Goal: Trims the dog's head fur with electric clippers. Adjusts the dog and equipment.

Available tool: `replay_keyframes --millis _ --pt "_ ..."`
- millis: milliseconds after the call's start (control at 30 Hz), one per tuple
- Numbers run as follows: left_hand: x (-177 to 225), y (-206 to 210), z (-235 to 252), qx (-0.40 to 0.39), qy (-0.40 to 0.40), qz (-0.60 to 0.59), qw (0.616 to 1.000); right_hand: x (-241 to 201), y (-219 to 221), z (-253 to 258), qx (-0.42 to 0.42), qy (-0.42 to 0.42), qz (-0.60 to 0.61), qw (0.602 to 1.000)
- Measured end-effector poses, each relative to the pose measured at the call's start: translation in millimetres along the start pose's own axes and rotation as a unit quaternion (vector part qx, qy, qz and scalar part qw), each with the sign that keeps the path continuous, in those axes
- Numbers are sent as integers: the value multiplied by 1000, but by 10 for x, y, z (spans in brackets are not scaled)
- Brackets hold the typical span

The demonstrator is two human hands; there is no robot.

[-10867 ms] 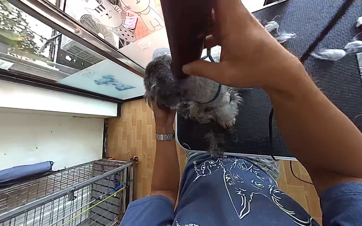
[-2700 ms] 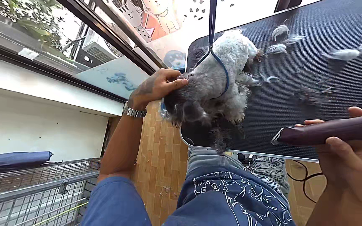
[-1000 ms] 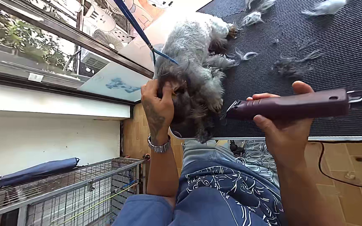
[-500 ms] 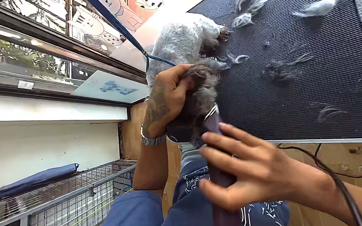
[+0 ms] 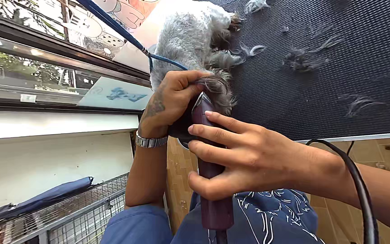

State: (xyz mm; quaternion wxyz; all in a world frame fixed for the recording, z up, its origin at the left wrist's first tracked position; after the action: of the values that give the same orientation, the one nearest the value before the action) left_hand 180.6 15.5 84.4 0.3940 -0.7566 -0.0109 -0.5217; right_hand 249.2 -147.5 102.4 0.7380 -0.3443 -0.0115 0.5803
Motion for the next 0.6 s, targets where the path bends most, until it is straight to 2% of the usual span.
replay_keyframes --millis 200,367,600 --pt "-62 8 -23 24 -12 -27 999 -81 186 16 -1 14 17 1000" --pt "-89 44 -77 -2 -14 -50 999 45 186 15 14 38 -21 999" --pt "-135 25 -132 5 -27 -94 995 100 121 -46 11 63 -30 997"
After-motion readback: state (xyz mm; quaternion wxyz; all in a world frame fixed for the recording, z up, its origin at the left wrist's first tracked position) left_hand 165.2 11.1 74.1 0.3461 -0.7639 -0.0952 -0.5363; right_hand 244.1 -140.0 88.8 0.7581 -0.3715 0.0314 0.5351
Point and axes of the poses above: each hand's wrist, its own z-axis towards the middle knuckle, its own y-axis out of the palm, x = y × z, the point moved 8 cm from there along z, towards the middle knuckle, and after that the axes turned 4 degrees about y, right-handed, at the moved point
